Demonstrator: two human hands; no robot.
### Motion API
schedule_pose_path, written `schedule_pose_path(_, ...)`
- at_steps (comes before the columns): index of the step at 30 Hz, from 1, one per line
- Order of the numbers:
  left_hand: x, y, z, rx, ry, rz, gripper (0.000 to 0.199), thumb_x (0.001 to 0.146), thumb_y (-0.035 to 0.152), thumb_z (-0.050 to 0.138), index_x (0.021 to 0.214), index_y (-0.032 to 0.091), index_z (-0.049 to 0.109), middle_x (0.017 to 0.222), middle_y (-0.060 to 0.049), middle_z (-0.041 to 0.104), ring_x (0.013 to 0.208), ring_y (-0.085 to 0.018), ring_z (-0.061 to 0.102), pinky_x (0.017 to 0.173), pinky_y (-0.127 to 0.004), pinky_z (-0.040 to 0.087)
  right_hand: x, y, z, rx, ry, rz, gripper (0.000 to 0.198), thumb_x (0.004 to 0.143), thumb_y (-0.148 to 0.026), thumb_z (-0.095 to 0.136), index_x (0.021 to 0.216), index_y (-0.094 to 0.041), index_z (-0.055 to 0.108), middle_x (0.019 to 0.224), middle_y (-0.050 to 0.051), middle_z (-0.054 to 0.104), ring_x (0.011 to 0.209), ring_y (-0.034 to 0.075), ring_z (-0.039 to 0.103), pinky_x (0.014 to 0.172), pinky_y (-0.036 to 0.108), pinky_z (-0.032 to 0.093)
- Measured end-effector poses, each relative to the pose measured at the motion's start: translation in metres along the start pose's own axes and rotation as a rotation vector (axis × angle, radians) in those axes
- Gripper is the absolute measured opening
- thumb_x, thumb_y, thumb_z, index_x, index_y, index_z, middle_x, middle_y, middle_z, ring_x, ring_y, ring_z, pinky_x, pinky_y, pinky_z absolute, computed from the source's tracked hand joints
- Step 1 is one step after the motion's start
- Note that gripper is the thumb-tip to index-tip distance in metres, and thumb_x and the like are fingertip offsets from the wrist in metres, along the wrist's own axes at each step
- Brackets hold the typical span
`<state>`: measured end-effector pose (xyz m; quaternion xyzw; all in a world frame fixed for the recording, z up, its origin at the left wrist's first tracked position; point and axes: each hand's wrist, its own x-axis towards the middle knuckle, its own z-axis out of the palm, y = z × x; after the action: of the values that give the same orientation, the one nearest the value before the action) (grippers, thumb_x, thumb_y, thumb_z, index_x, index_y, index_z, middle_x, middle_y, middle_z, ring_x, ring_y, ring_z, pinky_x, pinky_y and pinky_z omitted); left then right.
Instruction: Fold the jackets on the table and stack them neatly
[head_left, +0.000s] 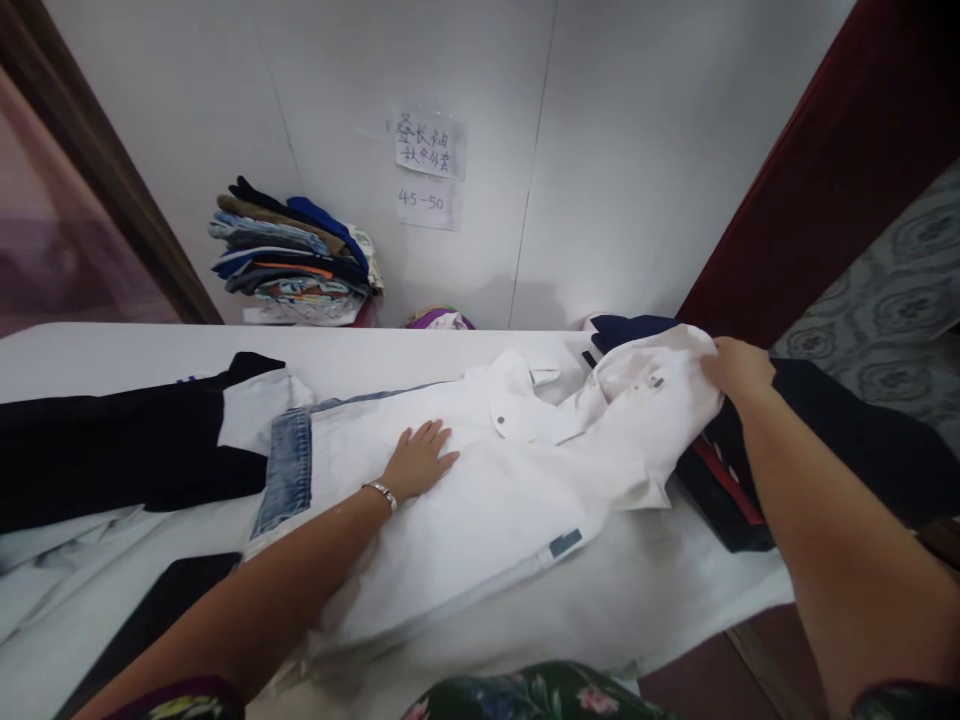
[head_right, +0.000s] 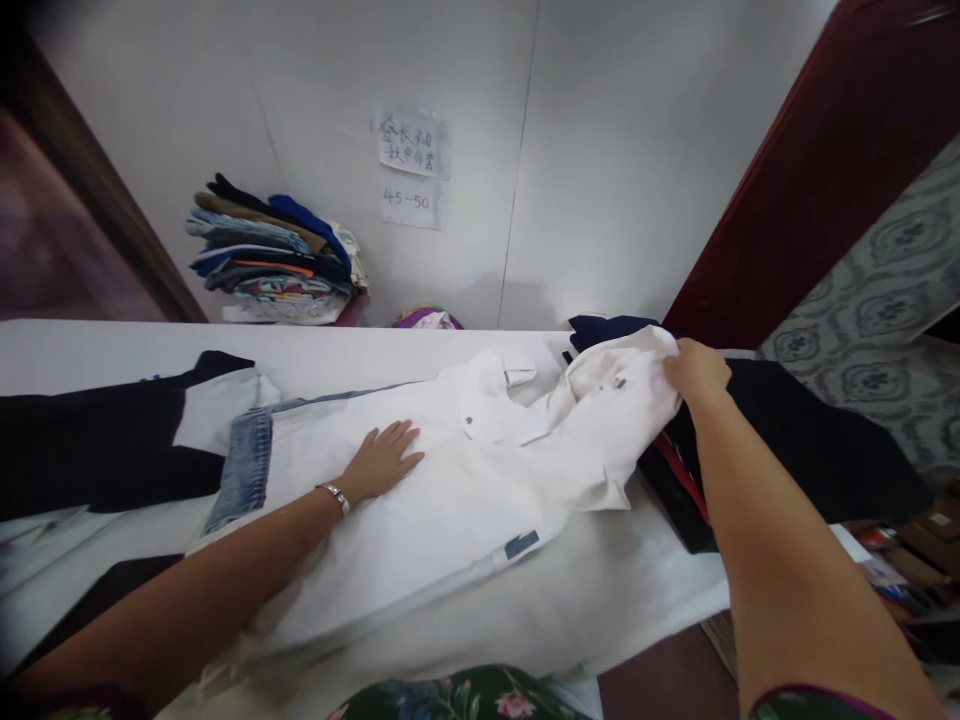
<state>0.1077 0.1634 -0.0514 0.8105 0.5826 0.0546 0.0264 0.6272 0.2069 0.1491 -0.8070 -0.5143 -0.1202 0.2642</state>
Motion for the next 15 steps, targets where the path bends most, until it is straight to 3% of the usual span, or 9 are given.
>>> schedule_pose_path(3,0.001,-0.002,0.004,0.015,0.014,-0.001,0.053,0.098,0.046,0.04,0.143,0.021,0.052,0.157,-0.012,0.041,0.147,-0.029,0.035,0.118,-0.055,0.029,-0.009,-0.008,0.002,-0.165,-0.046,-0.06,0.048,0.078,-0.017,0.061,0.125,-0.009,0.067,0.122,0.033,0.06,0.107,0.038,0.058,0.083,0.049,0.041)
schedule_pose_path(5,0.001,-0.003,0.007,0.027,0.034,0.004,0.053,0.097,0.046,0.041,0.143,0.021,0.053,0.156,-0.012,0.042,0.146,-0.029,0.037,0.117,-0.054,0.03,-0.014,-0.028,0.004,-0.109,0.044,-0.272,0.052,0.081,-0.021,0.06,0.133,-0.012,0.062,0.134,0.028,0.056,0.118,0.038,0.055,0.091,0.05,0.042)
schedule_pose_path(7,0.002,-0.005,0.009,0.035,0.049,0.008,0.053,0.097,0.046,0.041,0.142,0.021,0.053,0.156,-0.012,0.043,0.145,-0.03,0.038,0.117,-0.054,0.03,-0.021,-0.058,0.015,0.055,0.051,-0.455,0.047,0.084,-0.023,0.059,0.13,-0.017,0.064,0.136,0.018,0.06,0.121,0.033,0.056,0.099,0.047,0.043)
schedule_pose_path(8,0.002,-0.005,0.01,0.036,0.053,0.007,0.053,0.097,0.046,0.041,0.142,0.021,0.054,0.156,-0.012,0.043,0.145,-0.03,0.038,0.117,-0.054,0.031,-0.026,-0.076,0.024,0.16,0.0,-0.505,0.041,0.086,-0.024,0.057,0.125,-0.019,0.067,0.133,0.014,0.064,0.119,0.029,0.059,0.1,0.044,0.045)
schedule_pose_path(10,0.002,-0.006,0.012,0.034,0.061,0.006,0.053,0.097,0.046,0.041,0.142,0.021,0.054,0.155,-0.012,0.044,0.145,-0.031,0.039,0.117,-0.055,0.031,-0.041,-0.113,0.05,0.326,-0.232,-0.512,0.034,0.093,-0.025,0.049,0.118,-0.019,0.072,0.123,0.009,0.071,0.111,0.023,0.065,0.098,0.036,0.049)
schedule_pose_path(12,0.002,-0.006,0.014,0.033,0.073,0.009,0.053,0.096,0.046,0.041,0.141,0.021,0.055,0.155,-0.012,0.045,0.144,-0.031,0.039,0.116,-0.055,0.032,-0.06,-0.148,0.083,0.282,-0.557,-0.372,0.034,0.097,-0.021,0.044,0.118,-0.018,0.071,0.122,0.006,0.071,0.11,0.019,0.065,0.096,0.03,0.05)
schedule_pose_path(15,0.001,-0.007,0.015,0.031,0.096,0.011,0.052,0.096,0.045,0.042,0.14,0.022,0.056,0.154,-0.012,0.046,0.144,-0.031,0.04,0.116,-0.055,0.033,-0.086,-0.183,0.132,0.211,-0.747,-0.313,0.024,0.096,-0.028,0.057,0.112,-0.016,0.069,0.114,0.006,0.071,0.101,0.02,0.067,0.089,0.034,0.055)
